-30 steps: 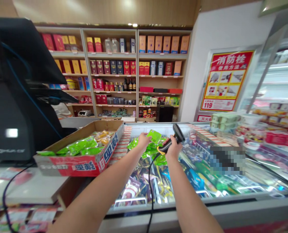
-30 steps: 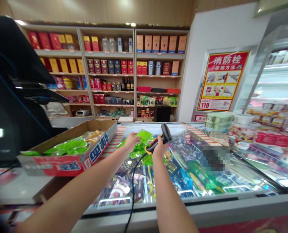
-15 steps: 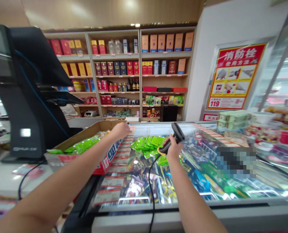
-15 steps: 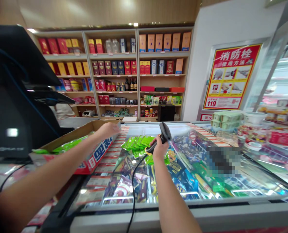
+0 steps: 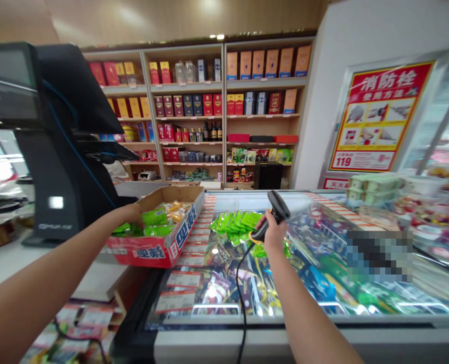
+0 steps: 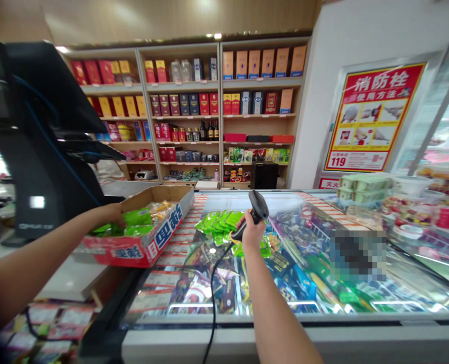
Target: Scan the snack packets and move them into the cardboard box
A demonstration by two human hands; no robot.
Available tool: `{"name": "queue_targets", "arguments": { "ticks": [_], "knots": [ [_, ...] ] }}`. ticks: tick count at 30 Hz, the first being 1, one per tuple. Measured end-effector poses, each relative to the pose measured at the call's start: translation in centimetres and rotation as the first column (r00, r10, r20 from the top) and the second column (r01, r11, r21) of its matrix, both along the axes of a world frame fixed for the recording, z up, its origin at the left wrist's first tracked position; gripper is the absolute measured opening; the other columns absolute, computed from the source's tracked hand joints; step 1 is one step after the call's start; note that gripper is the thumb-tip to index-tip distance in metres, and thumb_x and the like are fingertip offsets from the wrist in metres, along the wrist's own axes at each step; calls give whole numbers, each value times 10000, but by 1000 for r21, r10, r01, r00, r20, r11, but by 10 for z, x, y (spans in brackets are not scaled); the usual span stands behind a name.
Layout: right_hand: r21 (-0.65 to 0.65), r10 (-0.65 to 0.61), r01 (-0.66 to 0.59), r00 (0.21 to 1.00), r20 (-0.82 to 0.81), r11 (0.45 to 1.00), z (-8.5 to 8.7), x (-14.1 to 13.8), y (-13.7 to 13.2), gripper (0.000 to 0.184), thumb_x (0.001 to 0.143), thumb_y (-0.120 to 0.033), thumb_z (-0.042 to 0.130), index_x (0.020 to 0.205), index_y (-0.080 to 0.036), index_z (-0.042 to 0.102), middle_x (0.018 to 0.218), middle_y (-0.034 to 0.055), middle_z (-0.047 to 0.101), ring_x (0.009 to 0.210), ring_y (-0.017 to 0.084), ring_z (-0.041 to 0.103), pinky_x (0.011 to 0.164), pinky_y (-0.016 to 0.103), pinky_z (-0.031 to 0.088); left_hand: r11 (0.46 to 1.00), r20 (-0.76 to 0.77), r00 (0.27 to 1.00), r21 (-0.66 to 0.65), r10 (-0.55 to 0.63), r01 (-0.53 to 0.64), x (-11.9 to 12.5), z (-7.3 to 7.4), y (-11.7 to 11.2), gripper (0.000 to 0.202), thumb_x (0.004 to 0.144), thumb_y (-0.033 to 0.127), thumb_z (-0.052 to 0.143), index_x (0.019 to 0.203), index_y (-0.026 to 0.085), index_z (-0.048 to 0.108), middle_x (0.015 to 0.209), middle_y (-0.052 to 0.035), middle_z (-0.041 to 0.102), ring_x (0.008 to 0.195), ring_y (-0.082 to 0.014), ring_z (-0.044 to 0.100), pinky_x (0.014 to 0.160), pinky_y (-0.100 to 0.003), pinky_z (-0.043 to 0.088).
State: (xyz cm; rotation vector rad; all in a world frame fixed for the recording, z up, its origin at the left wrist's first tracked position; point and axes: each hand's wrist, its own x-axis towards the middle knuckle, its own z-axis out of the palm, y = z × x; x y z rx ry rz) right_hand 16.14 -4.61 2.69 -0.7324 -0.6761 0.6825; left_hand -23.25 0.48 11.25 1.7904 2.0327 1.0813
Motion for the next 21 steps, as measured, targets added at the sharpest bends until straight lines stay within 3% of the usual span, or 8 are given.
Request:
{"name": "queue_targets", "arguments": {
  "ticks": [2,4,7,10,13,16,19,21],
  "knots": [
    [-16,1,-1,1000,14,1000,0,-1,0,295,672,-400,705,551,-213,512,398,-37,519,322,135,462,379,274,411,986,-151,987,-148,60,-82,-10,9,-1,294,502,243,814,460,193,528,367,14,438,533,-245,599,565,-301,486],
    [-31,7,-7,1000,23,999,-1,-1,0,297,669,-408,710,558,-214,514,402,-38,519,322,134,460,377,274,407,981,-190,979,-162,76,-108,-5,18,-2,251,529,190,801,503,175,552,400,9,479,518,-220,587,552,-292,480],
    [-45,20,-18,999,35,999,-2,-2,0,294,673,-410,708,567,-213,517,410,-37,520,328,138,467,377,276,408,999,128,992,-26,-18,22,30,26,-12,148,680,231,727,709,132,621,555,-22,604,513,-187,593,527,-303,498],
    [-47,25,-23,998,51,999,-3,-3,0,279,675,-397,706,586,-214,516,421,-40,520,331,139,471,381,279,412,975,524,822,120,-223,188,84,20,-29,250,684,255,742,863,127,624,707,-42,677,558,-172,631,513,-296,531],
    [-27,42,-41,997,60,999,-5,-3,0,233,679,-374,697,652,-211,532,454,-49,533,344,140,486,389,277,416,951,654,695,153,-300,267,139,-8,-41,361,593,284,817,854,126,625,692,-36,679,524,-159,617,453,-259,502],
    [-8,65,-65,993,95,998,-6,-2,-1,215,690,-369,683,705,-206,543,472,-56,532,352,133,490,389,266,409,941,677,661,162,-325,297,176,-50,-38,422,501,338,856,798,123,645,629,-12,655,462,-136,566,404,-230,438],
    [-8,141,-142,978,157,990,-4,-2,-4,218,683,-369,680,745,-197,562,486,-58,538,352,123,490,380,253,399,951,664,681,194,-309,242,189,-90,-23,428,421,355,868,706,115,656,571,2,624,457,-116,530,419,-213,396],
    [-33,233,-231,948,216,972,-1,-3,-8,225,677,-368,680,768,-187,582,492,-56,544,351,120,493,373,245,396,948,656,684,233,-319,218,186,-108,-12,416,399,359,863,663,112,657,540,4,609,478,-115,532,454,-214,396]
  ]
}}
